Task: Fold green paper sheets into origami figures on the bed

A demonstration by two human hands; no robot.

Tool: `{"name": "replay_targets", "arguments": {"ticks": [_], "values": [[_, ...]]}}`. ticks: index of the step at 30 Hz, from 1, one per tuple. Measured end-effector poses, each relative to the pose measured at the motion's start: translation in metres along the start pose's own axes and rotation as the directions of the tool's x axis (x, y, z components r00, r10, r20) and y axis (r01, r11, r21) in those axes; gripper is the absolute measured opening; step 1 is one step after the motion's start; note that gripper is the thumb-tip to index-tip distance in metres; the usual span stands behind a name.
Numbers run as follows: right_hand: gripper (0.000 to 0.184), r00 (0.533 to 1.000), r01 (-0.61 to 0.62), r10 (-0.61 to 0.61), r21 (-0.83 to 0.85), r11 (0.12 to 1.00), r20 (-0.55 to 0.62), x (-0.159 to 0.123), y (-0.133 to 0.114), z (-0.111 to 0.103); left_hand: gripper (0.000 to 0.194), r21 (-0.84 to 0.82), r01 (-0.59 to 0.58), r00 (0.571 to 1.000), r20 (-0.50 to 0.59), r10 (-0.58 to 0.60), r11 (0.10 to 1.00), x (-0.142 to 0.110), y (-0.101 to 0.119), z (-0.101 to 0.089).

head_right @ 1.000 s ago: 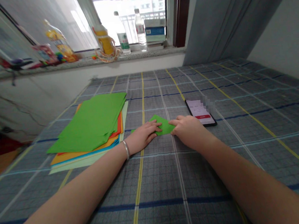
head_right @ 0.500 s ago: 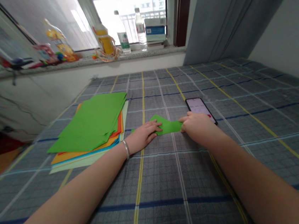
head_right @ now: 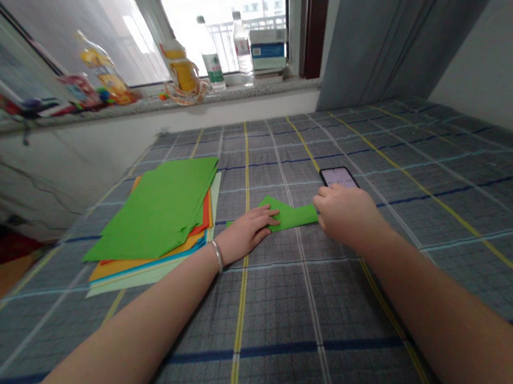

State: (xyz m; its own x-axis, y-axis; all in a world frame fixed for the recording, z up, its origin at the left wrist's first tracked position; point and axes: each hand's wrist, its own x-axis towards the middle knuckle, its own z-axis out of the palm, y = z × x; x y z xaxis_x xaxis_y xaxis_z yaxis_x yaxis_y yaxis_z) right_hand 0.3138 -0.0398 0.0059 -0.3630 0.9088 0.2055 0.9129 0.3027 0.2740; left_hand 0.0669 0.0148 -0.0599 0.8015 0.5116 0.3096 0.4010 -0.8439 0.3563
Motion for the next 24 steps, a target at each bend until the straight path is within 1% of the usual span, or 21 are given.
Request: {"name": "replay_targets", "arguments": {"ticks": [1, 4, 6, 7, 10, 15, 19, 24], "values": [[0.017, 1.0, 0.007, -0.006, 0.036, 0.999, -0.03, 0.002, -0.005, 0.001, 0.019, 0.01, 0.0, 1.0, -0.002, 0.0, 1.0, 0.0, 0.001, 0.0], [0.021, 0.984, 0.153, -0.126, 0.223, 0.963, -0.128, 0.007, -0.023, 0.013, 0.019, 0.046, -0.005, 1.0, -0.003, 0.005, 0.999, -0.001, 0.003, -0.001], [0.02, 0.976, 0.206, -0.173, 0.317, 0.926, -0.13, 0.011, -0.034, 0.023, 0.018, 0.087, -0.002, 1.0, 0.003, 0.002, 0.996, -0.001, 0.004, -0.002], [0.018, 0.977, 0.21, -0.181, 0.337, 0.918, -0.116, 0.013, -0.039, 0.027, 0.018, 0.113, -0.001, 1.0, 0.007, 0.0, 0.994, -0.001, 0.005, -0.002], [0.018, 0.984, 0.173, -0.146, 0.364, 0.915, -0.099, 0.017, -0.044, 0.035, 0.016, 0.203, -0.027, 1.0, 0.01, 0.026, 0.979, -0.001, 0.007, -0.005], [0.012, 0.989, 0.146, -0.123, 0.434, 0.889, -0.081, 0.019, -0.041, 0.036, 0.015, 0.342, -0.136, 0.99, 0.01, 0.141, 0.93, 0.0, 0.011, -0.015], [0.012, 0.988, 0.155, -0.136, 0.452, 0.878, -0.074, 0.02, -0.038, 0.039, 0.014, 0.435, -0.209, 0.978, 0.084, 0.192, 0.876, -0.001, 0.014, -0.027], [0.011, 0.988, 0.153, -0.134, 0.458, 0.875, -0.074, 0.02, -0.038, 0.041, 0.016, 0.525, -0.248, 0.968, 0.163, 0.19, 0.814, -0.003, 0.016, -0.036]]}}
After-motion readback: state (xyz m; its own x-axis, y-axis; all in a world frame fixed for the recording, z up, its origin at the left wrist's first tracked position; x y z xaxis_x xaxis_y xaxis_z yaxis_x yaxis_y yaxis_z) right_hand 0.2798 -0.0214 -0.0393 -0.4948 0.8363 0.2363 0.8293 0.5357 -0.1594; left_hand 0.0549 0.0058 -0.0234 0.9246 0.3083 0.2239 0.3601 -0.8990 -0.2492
